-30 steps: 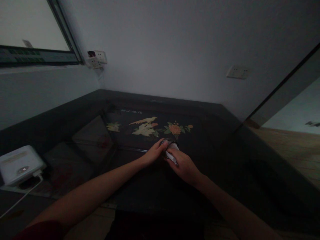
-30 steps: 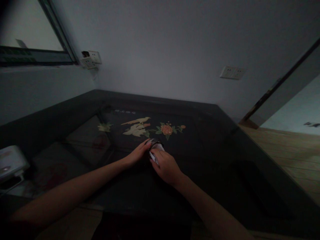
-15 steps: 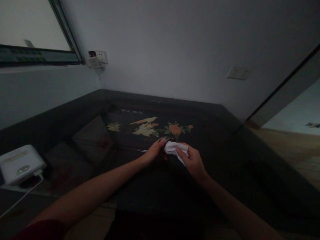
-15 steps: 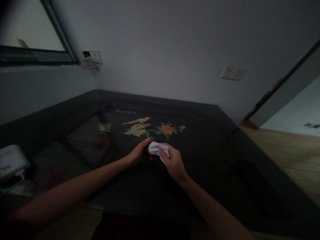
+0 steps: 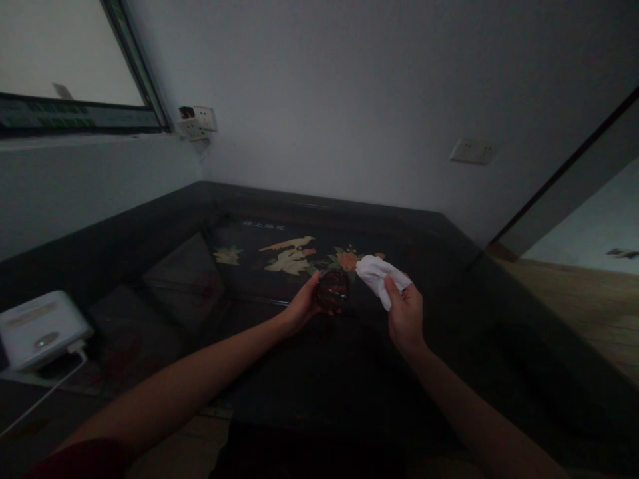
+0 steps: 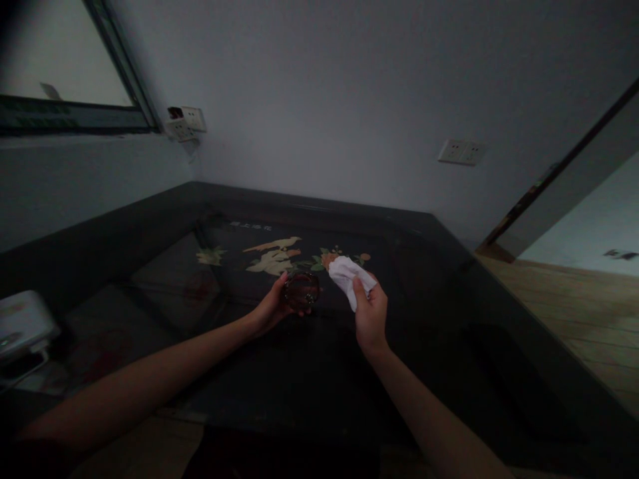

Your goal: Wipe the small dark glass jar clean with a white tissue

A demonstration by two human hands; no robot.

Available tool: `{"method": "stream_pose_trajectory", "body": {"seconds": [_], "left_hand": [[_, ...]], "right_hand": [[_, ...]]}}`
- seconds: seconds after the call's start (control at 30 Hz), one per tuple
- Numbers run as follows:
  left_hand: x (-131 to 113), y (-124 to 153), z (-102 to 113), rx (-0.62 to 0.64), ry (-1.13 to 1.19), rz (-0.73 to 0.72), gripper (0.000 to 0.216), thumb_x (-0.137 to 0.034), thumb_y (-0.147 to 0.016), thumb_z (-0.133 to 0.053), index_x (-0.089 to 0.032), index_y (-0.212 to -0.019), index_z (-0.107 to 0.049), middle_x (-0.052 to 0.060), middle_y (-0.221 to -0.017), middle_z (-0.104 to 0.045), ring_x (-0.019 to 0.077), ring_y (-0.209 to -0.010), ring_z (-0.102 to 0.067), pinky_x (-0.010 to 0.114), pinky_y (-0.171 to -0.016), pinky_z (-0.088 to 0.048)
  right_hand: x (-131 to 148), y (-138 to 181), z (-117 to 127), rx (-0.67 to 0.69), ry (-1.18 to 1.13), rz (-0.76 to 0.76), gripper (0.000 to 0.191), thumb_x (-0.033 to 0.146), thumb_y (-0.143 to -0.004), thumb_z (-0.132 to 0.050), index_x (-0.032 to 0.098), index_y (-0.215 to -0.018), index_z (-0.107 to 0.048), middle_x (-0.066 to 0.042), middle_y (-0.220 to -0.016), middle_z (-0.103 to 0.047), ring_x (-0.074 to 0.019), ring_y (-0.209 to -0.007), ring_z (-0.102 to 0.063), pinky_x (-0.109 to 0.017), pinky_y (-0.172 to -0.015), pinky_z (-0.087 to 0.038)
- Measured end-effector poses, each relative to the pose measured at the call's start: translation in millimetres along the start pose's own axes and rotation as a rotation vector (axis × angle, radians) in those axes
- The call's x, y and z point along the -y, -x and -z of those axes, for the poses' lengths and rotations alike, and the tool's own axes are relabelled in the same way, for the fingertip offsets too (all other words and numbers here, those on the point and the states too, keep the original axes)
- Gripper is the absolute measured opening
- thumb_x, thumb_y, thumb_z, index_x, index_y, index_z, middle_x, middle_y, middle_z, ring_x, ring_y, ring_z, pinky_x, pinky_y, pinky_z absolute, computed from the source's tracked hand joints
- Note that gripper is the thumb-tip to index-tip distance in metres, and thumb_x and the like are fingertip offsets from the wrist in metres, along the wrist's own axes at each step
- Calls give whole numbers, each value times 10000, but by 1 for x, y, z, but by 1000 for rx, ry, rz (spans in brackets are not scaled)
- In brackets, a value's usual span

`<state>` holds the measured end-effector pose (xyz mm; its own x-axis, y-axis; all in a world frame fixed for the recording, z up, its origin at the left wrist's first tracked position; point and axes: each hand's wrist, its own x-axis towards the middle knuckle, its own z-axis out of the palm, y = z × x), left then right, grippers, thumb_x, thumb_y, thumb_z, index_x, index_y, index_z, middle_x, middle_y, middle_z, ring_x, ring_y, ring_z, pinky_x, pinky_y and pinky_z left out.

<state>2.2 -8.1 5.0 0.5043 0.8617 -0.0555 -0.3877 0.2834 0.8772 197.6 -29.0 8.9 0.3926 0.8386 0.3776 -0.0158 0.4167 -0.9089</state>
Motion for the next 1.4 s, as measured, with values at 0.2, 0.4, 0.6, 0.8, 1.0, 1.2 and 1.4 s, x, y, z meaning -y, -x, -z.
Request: {"method": "stream_pose_trajectory", "body": {"seconds": [0.2, 0.4, 0.6, 0.8, 1.0, 1.2, 1.4], "left_hand": [[-1, 3, -1, 25, 42, -15, 581, -619, -855, -454, -129, -1124, -612, 157, -1034, -695, 201, -665, -671, 286, -590, -475], [2, 6, -4, 81, 27, 25, 622, -644, -816, -494, -124, -1139, -606, 137, -924, -695, 243, -718, -677, 302, -610, -472], [-1, 8, -7, 99, 44, 39, 639, -656, -781, -531, -128, -1134, -602, 127, -933, -692, 243, -734, -680, 270, -560, -449], [-2, 10, -8, 57, 65, 57, 620, -657, -767, -548, -139, -1101, -618, 106, -866, -713, 224, -692, -675, 314, -638, -501], [-3, 8, -9, -9, 93, 37, 511, -565, -841, -510, -138, -1098, -623, 124, -939, -709, 229, -728, -681, 325, -639, -521], [-2, 4, -7, -104, 126, -18, 442, -498, -873, -494, -153, -1115, -626, 124, -1032, -695, 225, -754, -687, 308, -604, -534], [-1, 4, -7, -126, 129, -48, 403, -472, -864, -525, -144, -1063, -648, 111, -990, -698, 206, -762, -671, 284, -588, -534]], "right_hand": [[1, 3, -2, 114, 149, -5, 330, 415, -826, -632, 180, -1054, -669, -79, -1038, -718, -254, -968, -647, -414, -896, -478], [0, 12, -9, 271, 162, -102, 355, 448, -807, -636, 191, -1048, -673, -65, -998, -727, -253, -921, -655, -368, -796, -510], [-4, 12, -10, 280, 36, -215, 369, 446, -772, -677, 193, -1041, -669, -61, -1001, -729, -241, -905, -662, -356, -768, -524], [-3, 11, -12, 215, -127, -352, 400, 441, -702, -739, 190, -1005, -668, -77, -1026, -736, -275, -933, -680, -408, -795, -546], [-5, 8, -11, 244, -50, -318, 405, 438, -738, -698, 203, -1058, -619, -88, -1039, -715, -280, -948, -672, -460, -847, -540], [4, 5, -5, 189, 262, 125, 487, 415, -841, -595, 236, -1279, -478, -124, -1348, -517, -269, -1255, -490, -492, -1023, -432], [17, 21, -8, 512, 533, 448, 653, 430, -852, -618, 263, -1422, -344, -122, -1414, -459, -290, -1321, -421, -508, -1100, -343]]}}
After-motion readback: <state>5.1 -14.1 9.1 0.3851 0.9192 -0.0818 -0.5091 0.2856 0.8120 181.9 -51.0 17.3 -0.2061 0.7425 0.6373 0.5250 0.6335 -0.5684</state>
